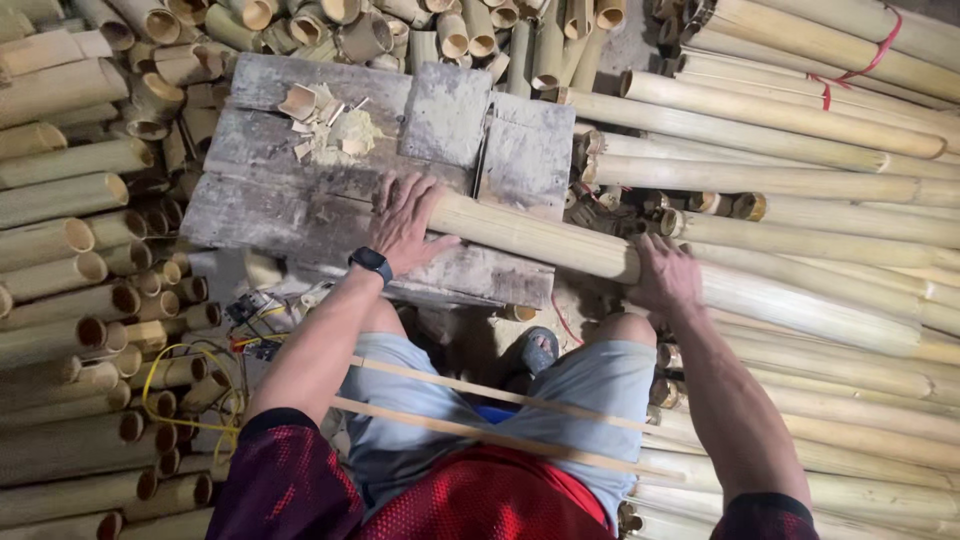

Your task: The person sits on the floor in a workshop and uses a hand saw to cut long bamboo poles into shorter segments. They repeatedly pick up a pole, position it on a wooden workbench, saw through it, and then place the cut pieces aside.

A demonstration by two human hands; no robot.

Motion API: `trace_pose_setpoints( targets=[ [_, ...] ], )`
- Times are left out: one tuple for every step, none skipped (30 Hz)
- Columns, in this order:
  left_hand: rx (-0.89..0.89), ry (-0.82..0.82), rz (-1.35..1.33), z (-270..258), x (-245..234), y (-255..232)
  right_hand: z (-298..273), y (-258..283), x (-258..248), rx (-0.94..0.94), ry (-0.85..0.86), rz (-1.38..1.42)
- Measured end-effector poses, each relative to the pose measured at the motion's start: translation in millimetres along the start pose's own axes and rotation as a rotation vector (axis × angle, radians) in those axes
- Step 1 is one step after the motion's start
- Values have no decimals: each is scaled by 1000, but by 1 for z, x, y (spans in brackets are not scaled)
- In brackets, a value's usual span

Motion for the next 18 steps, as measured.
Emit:
trace_pose_setpoints(
  targets=[
    [-16,18,-1,-2,8,8,4,1,3,-1,6,2],
    [-33,38,1,-6,16,17,9,3,3,-19,-5,-1],
    [-50,57,2,-10,24,25,14,4,4,-37,-17,-4],
    [-54,38,6,-12,29,31,21,5,4,-61,-31,-7],
    [-58,19,9,-14,35,34,27,1,11,-43,15,-36],
    [-66,2,12,-16,39,39,31,-3,17,-26,64,-66],
    [-82,-4,13,-18,43,44,36,-5,24,-8,112,-96],
    [-98,-8,12,-20,48,46,38,-4,24,-14,99,-80],
    [-114,-11,12,-21,50,48,39,-5,23,-19,86,-63],
    [-114,-14,17,-20,50,50,41,-5,21,-22,70,-47],
    [-113,-16,21,-18,49,50,44,-4,19,-40,55,-53],
    [-114,-16,26,-17,47,50,46,-3,18,-57,41,-58],
    [-123,-7,18,-14,46,50,48,-2,16,-75,27,-64],
    [-131,3,11,-11,46,51,50,-3,18,-68,47,-62],
    [-139,13,4,-8,45,50,51,-5,19,-61,67,-60],
    [-128,-1,25,-5,41,49,52,-5,20,-54,86,-58],
    [-117,-15,46,-2,38,47,52,-4,20,-52,85,-49],
    [-105,-31,68,2,35,45,54,-4,18,-49,82,-40]
  ],
)
Point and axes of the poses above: each hand's wrist, its own z-axis towards the middle knuckle, its own x-axis out of the palm, y = z × x, the point moved 10 cm from there along z, towards the middle knuckle, and after that the axes turned 12 degrees about -y, right-handed, at the moved point
